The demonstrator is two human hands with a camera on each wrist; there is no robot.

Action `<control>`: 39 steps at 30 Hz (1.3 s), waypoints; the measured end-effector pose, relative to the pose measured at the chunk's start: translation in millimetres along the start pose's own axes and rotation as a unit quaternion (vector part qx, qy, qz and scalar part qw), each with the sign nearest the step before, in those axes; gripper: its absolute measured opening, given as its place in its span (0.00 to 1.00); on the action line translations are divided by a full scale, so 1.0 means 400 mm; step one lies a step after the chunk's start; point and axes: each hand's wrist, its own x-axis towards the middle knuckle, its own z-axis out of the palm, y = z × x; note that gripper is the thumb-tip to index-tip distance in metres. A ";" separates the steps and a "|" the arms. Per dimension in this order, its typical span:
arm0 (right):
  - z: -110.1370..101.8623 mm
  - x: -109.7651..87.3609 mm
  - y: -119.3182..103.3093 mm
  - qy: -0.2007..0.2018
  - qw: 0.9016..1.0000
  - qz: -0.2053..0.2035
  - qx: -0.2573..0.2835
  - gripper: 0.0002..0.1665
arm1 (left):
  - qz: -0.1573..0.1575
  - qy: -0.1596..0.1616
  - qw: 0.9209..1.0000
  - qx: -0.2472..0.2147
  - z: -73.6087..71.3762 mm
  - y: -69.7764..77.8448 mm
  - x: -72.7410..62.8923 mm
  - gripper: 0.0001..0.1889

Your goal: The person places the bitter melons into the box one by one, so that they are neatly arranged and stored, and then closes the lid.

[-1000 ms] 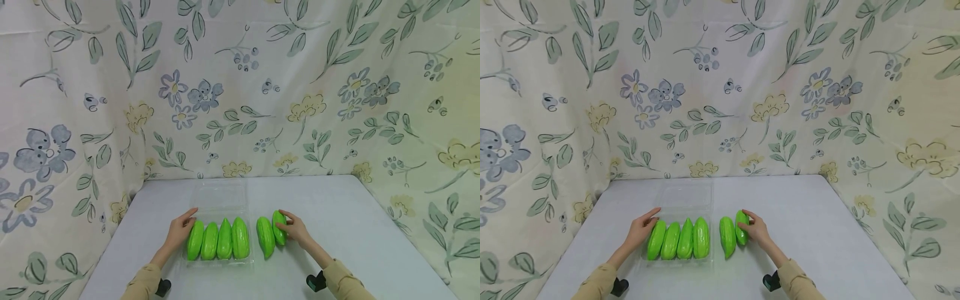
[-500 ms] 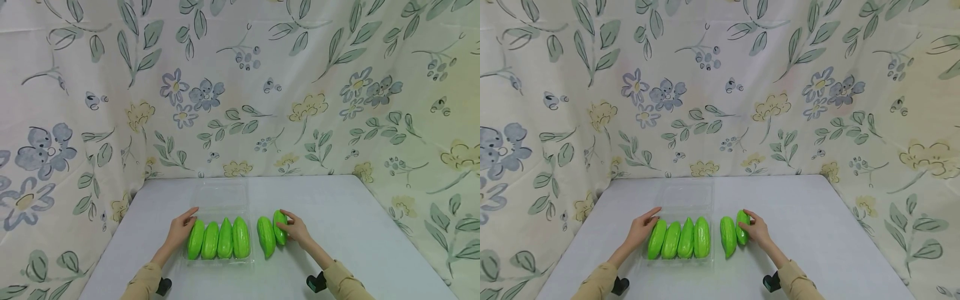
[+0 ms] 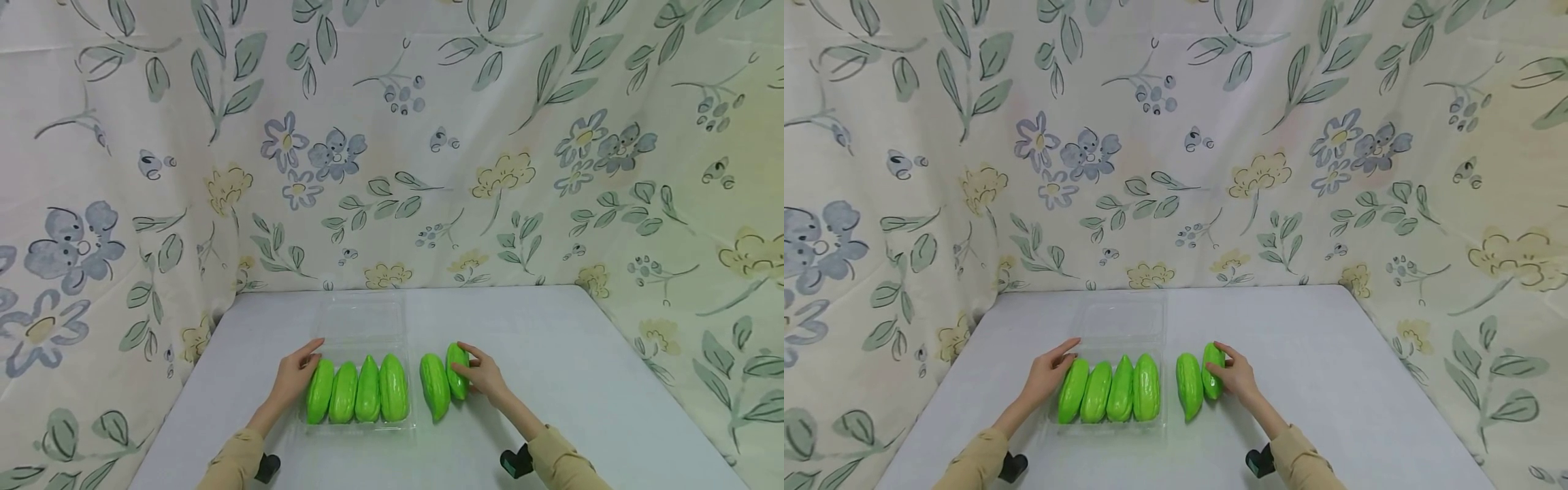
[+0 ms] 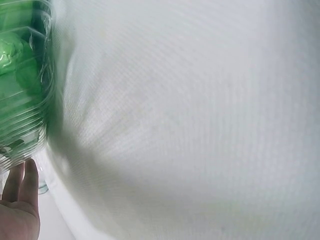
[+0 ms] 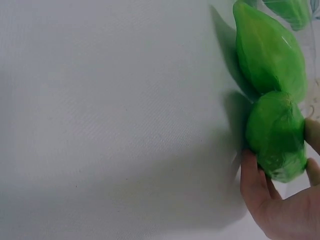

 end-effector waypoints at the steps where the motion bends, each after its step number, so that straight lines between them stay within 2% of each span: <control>1: 0.000 0.000 0.001 0.001 1.000 0.001 0.000 0.34 | 0.001 0.000 1.000 0.000 0.000 0.001 0.000 0.19; 11: 0.000 0.000 0.001 0.005 1.000 0.002 0.005 0.34 | 0.000 -0.002 1.000 -0.004 0.000 0.002 0.000 0.20; 28: 0.011 -0.002 0.016 0.026 0.998 0.011 0.049 0.34 | -0.012 -0.002 1.000 -0.012 0.002 0.002 -0.003 0.20; 39: -0.009 -0.004 0.007 0.037 0.998 0.008 0.046 0.35 | -0.012 -0.004 1.000 -0.003 0.002 -0.002 0.001 0.20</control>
